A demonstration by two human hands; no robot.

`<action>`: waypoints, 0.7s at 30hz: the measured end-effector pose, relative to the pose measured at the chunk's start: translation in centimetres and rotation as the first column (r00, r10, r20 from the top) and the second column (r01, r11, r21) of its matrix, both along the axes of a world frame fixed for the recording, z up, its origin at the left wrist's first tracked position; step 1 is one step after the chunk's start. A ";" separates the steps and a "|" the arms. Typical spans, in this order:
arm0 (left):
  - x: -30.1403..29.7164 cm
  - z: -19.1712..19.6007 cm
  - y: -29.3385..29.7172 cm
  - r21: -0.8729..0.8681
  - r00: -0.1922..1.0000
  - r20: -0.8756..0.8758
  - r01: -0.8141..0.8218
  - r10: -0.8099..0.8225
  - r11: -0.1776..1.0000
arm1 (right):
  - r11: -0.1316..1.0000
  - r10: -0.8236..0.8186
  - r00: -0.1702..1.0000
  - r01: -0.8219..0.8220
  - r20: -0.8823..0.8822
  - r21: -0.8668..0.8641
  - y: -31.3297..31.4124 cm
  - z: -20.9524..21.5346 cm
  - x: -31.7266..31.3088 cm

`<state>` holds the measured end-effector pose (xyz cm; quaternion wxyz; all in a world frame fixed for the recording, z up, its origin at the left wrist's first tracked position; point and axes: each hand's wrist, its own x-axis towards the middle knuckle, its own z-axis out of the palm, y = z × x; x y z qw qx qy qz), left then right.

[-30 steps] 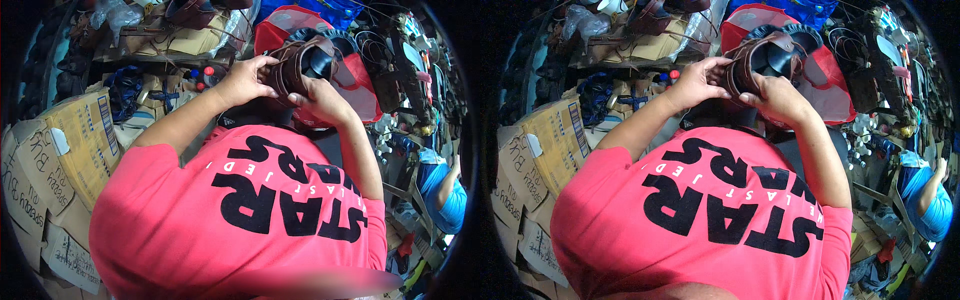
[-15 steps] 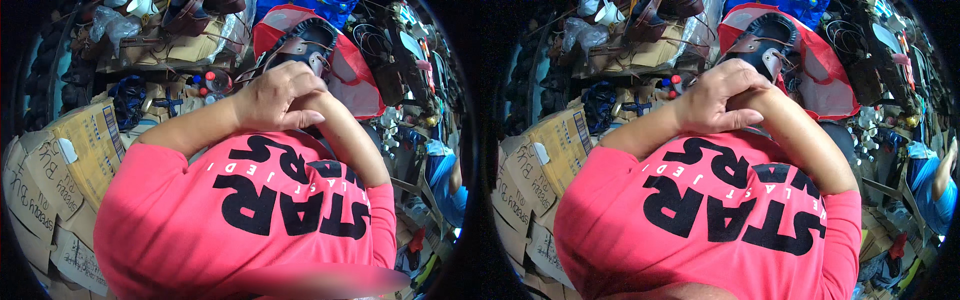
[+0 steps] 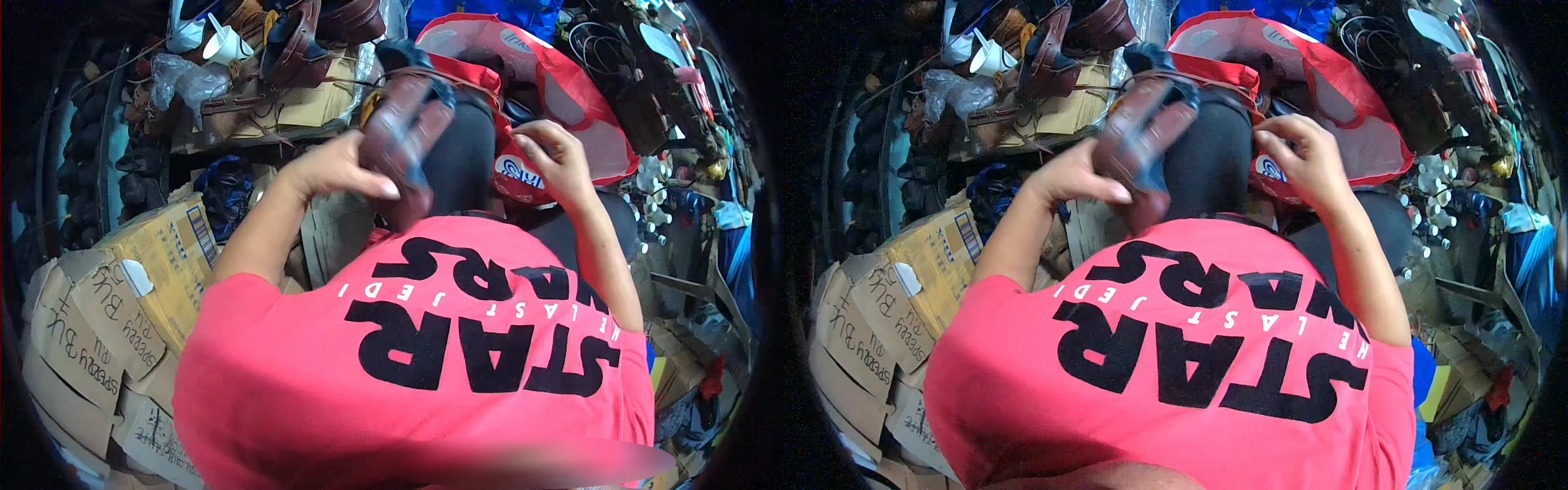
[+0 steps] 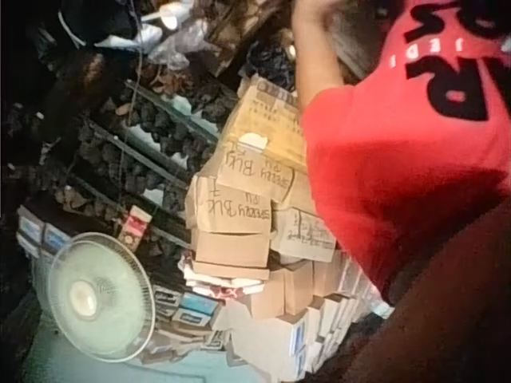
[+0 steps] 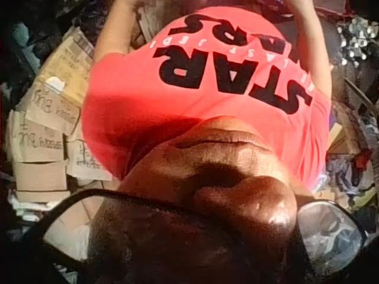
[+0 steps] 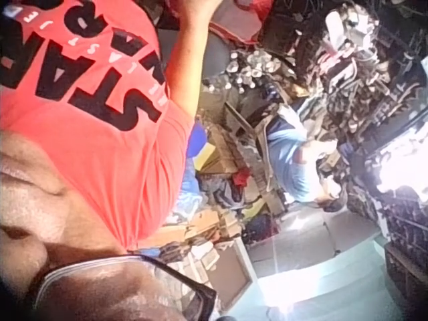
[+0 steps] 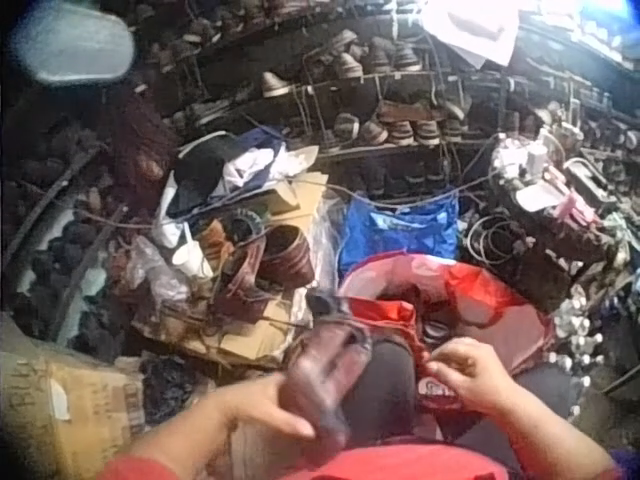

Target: The recorder is lacing and organizing various leather shoes and boots from a large bag.

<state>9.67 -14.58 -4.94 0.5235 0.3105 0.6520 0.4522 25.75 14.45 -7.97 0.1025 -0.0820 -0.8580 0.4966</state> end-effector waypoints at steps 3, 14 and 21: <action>-0.9 2.5 -0.1 0.290 0.865 0.459 -0.361 0.203 0.886 | 0.986 0.109 0.994 -0.108 0.000 -0.127 -1.8 0.5 -1.3; 1.5 1.9 6.5 0.388 0.893 0.439 -0.287 0.099 0.876 | 0.912 -0.050 0.952 -0.080 -0.302 -0.403 -4.4 -0.2 -8.9; 1.3 2.1 7.5 0.428 0.908 0.418 -0.214 0.018 0.878 | 0.804 -0.369 0.924 0.264 -0.099 -0.533 1.2 -2.3 -10.1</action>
